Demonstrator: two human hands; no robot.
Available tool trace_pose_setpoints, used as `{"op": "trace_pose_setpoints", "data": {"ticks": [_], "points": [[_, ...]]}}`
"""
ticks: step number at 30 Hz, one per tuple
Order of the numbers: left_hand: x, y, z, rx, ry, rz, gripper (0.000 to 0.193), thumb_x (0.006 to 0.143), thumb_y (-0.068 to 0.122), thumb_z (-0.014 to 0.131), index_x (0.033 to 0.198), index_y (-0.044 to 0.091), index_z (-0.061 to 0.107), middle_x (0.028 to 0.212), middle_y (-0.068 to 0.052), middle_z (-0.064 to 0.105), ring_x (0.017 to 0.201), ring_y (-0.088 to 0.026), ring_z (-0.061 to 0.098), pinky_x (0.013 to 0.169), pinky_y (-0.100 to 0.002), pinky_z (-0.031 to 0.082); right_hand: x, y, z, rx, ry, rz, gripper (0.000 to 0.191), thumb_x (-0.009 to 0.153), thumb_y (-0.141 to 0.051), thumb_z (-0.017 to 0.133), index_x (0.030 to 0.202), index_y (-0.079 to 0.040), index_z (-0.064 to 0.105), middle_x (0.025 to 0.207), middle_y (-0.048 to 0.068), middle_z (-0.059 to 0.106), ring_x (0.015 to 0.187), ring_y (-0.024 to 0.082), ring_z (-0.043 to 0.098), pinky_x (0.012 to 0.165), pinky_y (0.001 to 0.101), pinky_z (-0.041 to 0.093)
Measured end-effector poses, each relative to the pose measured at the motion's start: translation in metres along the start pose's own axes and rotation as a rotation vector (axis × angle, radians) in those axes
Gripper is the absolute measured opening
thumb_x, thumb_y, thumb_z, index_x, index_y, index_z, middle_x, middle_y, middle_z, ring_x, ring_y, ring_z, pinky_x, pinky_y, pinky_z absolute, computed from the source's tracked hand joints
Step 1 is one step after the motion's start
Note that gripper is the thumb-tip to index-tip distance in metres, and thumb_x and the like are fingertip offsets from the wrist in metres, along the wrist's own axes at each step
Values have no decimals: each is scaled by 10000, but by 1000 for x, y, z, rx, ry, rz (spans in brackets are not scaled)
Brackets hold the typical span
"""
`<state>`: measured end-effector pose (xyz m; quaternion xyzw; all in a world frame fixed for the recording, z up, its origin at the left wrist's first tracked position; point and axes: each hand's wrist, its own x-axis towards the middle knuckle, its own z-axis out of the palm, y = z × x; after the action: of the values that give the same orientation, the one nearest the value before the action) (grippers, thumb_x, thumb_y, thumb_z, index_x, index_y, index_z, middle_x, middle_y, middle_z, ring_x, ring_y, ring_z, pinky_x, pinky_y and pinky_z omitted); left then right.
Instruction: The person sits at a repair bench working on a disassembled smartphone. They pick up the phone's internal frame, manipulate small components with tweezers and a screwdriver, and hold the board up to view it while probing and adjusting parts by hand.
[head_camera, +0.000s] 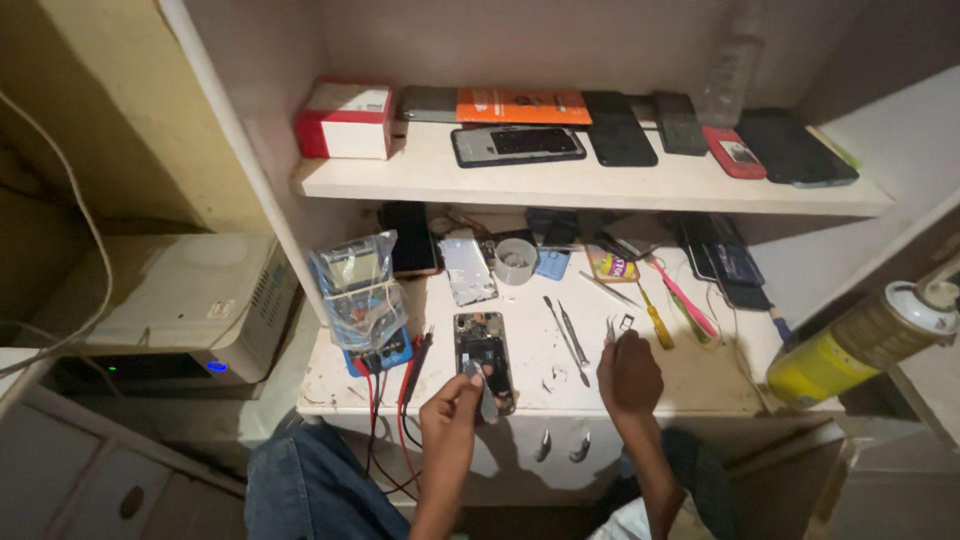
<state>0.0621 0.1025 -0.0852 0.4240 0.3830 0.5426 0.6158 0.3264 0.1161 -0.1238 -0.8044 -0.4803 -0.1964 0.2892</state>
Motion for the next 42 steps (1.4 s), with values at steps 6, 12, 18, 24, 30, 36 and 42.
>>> {"op": "trace_pose_setpoints", "data": {"ticks": [6,12,18,24,30,36,42], "points": [[2,-7,-4,47,34,-73,287,987,189,629,1100,-1,812,605,88,383,544,-18,284,481,-240,201,-8,4,5,-54,-23,-26,255,1002,-327,565,1004,-72,546,891,153,613,761,366,661,628,486,538],[1,-1,-2,18,27,-101,294,994,187,623,1117,-3,810,592,74,441,506,-10,328,457,-234,242,-12,2,6,-40,-7,12,280,947,-348,617,995,-78,554,881,150,617,740,366,654,608,485,525],[5,-13,-6,8,1,-94,279,1032,188,627,905,-54,684,658,-5,674,469,-21,346,412,-250,210,-13,-2,0,-46,71,-48,264,914,-311,687,934,-85,552,840,137,597,715,339,639,611,459,524],[4,-14,-7,-24,37,-179,232,992,170,622,998,-3,777,657,11,666,456,-23,371,409,-250,223,-15,-7,-6,-77,174,-96,253,934,-290,698,900,-83,556,812,127,583,670,310,624,560,428,509],[4,-7,-4,21,49,-221,256,978,185,620,1081,42,805,624,7,646,439,-17,329,401,-248,198,-14,-9,-7,-74,150,-68,280,912,-308,714,871,-88,546,799,126,585,658,321,626,556,446,508],[5,-3,-4,38,58,-238,262,973,182,616,1080,33,805,626,7,627,427,-27,325,401,-251,196,-13,-12,-11,-39,105,-40,281,894,-291,717,871,-68,547,814,148,594,679,348,635,567,467,513],[4,-2,-3,38,92,-276,276,982,207,633,1098,27,808,621,7,610,441,-29,334,418,-248,209,-13,-15,-16,-26,154,-69,274,893,-269,729,856,-71,545,807,142,590,681,344,634,585,459,514]]}}
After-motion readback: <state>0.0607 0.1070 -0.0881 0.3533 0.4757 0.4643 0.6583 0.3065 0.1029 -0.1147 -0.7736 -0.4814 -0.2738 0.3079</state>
